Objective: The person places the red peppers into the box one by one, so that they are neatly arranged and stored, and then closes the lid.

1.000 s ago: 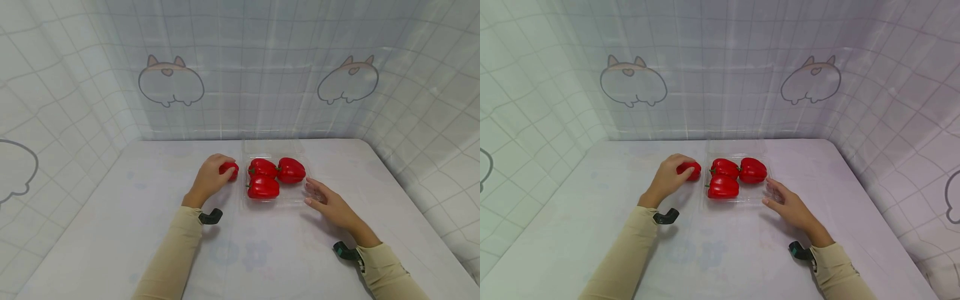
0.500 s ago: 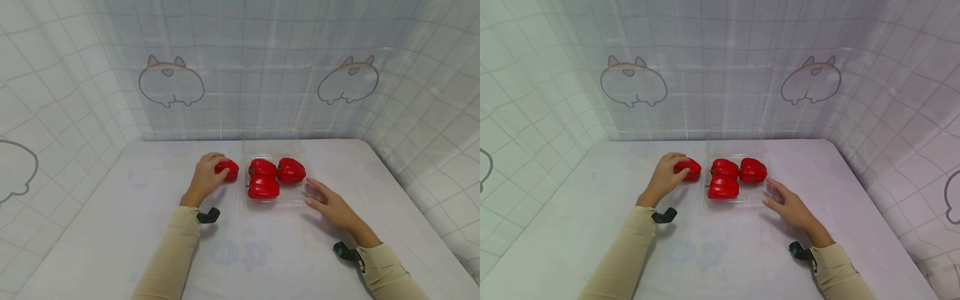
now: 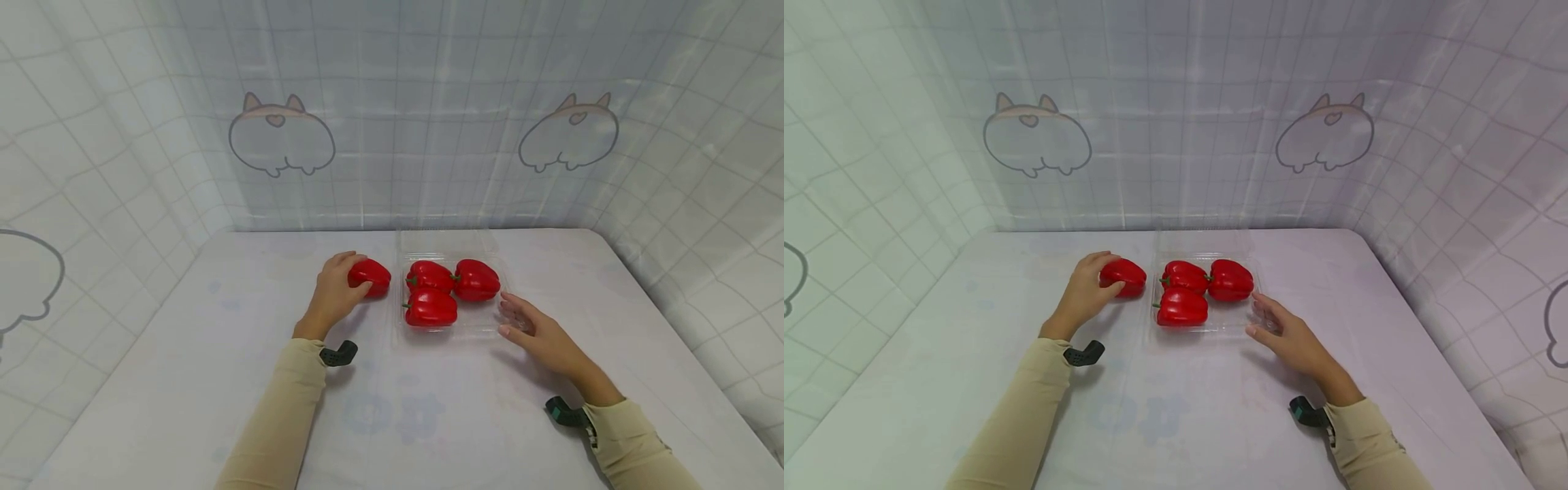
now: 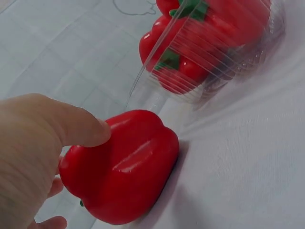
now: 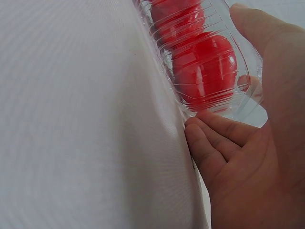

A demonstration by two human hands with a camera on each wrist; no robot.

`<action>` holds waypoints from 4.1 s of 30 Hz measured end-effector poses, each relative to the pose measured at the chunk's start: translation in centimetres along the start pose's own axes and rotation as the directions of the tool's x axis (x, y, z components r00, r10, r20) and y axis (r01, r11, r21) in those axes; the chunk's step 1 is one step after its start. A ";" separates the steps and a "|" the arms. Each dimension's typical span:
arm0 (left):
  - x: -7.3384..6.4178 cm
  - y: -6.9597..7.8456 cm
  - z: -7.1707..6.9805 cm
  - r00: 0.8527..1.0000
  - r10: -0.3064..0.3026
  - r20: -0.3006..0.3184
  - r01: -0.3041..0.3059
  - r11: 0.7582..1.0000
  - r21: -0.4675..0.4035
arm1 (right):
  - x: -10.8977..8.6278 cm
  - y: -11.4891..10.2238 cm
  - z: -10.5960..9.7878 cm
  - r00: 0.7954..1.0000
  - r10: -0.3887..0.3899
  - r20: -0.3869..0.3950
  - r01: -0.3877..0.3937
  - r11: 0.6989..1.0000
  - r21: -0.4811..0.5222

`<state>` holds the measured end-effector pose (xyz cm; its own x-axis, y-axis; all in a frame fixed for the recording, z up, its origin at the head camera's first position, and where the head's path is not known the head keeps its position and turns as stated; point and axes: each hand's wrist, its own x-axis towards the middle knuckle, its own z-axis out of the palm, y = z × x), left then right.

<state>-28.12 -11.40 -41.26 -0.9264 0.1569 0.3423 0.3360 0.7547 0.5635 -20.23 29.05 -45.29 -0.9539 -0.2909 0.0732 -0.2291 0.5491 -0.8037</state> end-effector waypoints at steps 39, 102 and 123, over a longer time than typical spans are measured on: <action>0.2 -1.9 1.2 0.996 -0.050 0.070 0.050 0.999 -0.002 | 0.1 0.0 0.1 1.000 -0.009 -0.002 0.009 1.000 -0.004; -0.5 -1.6 1.6 0.996 -0.080 -0.033 0.076 0.990 -0.116 | -0.2 0.1 0.0 0.999 -0.033 -0.007 0.032 0.999 -0.005; -0.4 -1.0 1.5 0.996 -0.080 -0.034 0.072 0.976 -0.206 | -0.3 -0.2 0.0 1.000 -0.016 -0.008 0.016 1.000 -0.007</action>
<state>-28.36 -11.33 -43.07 -0.9441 0.0739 0.3213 0.2965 0.6164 0.7295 -19.93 29.01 -45.15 -0.9519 -0.2928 0.0907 -0.2453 0.5503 -0.7981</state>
